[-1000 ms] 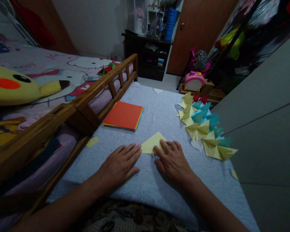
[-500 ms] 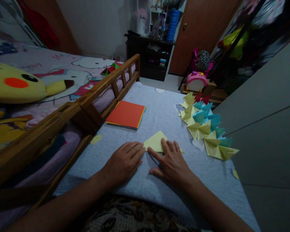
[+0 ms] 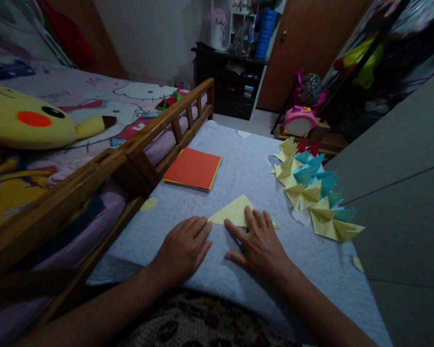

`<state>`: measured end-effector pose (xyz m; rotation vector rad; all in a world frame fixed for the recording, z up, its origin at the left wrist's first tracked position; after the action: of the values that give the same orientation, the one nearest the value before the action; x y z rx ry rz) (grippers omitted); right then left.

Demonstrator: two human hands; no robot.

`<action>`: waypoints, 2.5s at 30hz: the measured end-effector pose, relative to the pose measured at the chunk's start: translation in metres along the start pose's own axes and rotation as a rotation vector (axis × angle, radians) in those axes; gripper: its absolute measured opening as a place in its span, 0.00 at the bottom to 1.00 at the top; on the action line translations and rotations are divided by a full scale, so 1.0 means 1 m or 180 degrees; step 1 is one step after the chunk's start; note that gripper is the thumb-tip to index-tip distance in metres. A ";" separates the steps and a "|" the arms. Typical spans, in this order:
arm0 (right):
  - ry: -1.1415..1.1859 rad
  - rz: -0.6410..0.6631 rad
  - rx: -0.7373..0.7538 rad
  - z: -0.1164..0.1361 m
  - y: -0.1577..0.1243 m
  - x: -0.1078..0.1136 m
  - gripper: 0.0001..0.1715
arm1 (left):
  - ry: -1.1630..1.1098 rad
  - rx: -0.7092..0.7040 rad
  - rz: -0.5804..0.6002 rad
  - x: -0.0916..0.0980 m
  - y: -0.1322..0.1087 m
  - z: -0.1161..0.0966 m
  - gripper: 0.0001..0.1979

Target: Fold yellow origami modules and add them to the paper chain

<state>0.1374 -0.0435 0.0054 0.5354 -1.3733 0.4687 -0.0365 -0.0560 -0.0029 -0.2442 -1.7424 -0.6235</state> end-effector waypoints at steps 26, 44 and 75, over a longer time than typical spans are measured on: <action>0.0076 -0.0257 -0.0308 -0.016 0.001 0.001 0.19 | -0.0671 0.1167 0.0474 -0.005 0.055 0.025 0.08; 0.3330 -0.0996 -0.1216 -0.101 -0.010 0.008 0.28 | -0.3381 0.1408 0.0969 0.007 0.071 0.015 0.11; 0.5569 -0.1475 -0.1967 -0.088 -0.023 0.012 0.19 | -0.4388 0.1796 0.0659 0.031 0.085 -0.007 0.11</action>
<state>0.2219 -0.0082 0.0054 -0.1708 0.3404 -0.0052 0.0016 0.0060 0.0513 -0.5064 -3.0437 0.3667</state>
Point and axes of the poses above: each hand's wrist, its own y-axis towards the middle knuckle, its own x-axis out of the back of the hand, z = x × y, the point moved 6 cm from there along y, towards the middle knuckle, and after that the axes turned 7 degrees about x, right-handed, at the moved point
